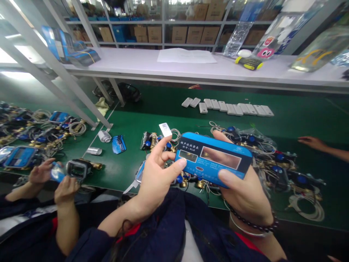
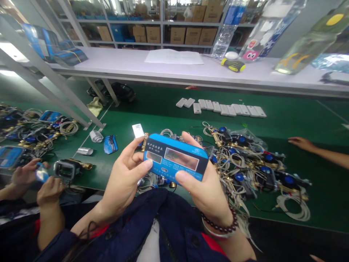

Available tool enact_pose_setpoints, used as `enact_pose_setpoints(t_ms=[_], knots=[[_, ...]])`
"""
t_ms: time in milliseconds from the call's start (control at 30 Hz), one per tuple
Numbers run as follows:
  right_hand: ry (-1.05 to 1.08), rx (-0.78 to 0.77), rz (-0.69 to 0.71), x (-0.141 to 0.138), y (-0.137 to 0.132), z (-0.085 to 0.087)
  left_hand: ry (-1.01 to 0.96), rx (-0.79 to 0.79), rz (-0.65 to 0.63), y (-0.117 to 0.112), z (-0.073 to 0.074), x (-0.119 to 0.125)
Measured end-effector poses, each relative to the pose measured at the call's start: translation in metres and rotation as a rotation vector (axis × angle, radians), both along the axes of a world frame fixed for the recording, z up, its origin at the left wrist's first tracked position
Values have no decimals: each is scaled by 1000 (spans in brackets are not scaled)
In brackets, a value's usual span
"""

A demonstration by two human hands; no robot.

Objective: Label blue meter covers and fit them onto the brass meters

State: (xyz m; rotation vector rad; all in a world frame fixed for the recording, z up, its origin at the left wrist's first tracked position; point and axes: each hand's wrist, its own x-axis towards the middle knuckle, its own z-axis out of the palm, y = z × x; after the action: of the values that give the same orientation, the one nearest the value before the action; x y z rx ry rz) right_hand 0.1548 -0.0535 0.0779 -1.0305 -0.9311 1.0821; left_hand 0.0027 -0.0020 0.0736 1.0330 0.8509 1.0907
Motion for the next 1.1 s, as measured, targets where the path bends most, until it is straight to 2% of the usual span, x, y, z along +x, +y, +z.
enact_pose_setpoints(t_ms=[167, 267, 433, 500, 567, 633, 667, 733, 833, 933, 1000, 1100], knots=[[-117, 5, -156, -3, 1, -10, 160, 252, 219, -2, -11, -2], [-139, 27, -217, -4, 0, -13, 168, 320, 297, 1, -17, -6], [-195, 22, -182, -7, 1, -15, 104, 115, 78, 9, -24, -10], [-165, 54, -131, -3, 4, -19, 109, 64, 96, 11, -27, -12], [-142, 70, -138, 9, 7, -32, 105, 43, 160, 14, -30, -15], [-156, 43, -298, 29, 7, -60, 90, 27, 238, 19, -34, -19], [-174, 7, -428, 40, 4, -81, 84, 18, 272, 22, -37, -22], [-200, -124, -645, 57, -8, -133, 86, -8, 318, 30, -45, -26], [-233, -482, -648, 56, -34, -222, 127, -109, 302, 42, -64, -31], [-250, -648, -649, 28, -52, -294, 183, -227, 239, 49, -87, -31], [-279, -713, -663, 9, -54, -326, 227, -280, 204, 51, -100, -29], [-354, -772, -680, -7, -51, -354, 293, -323, 171, 51, -114, -27]])
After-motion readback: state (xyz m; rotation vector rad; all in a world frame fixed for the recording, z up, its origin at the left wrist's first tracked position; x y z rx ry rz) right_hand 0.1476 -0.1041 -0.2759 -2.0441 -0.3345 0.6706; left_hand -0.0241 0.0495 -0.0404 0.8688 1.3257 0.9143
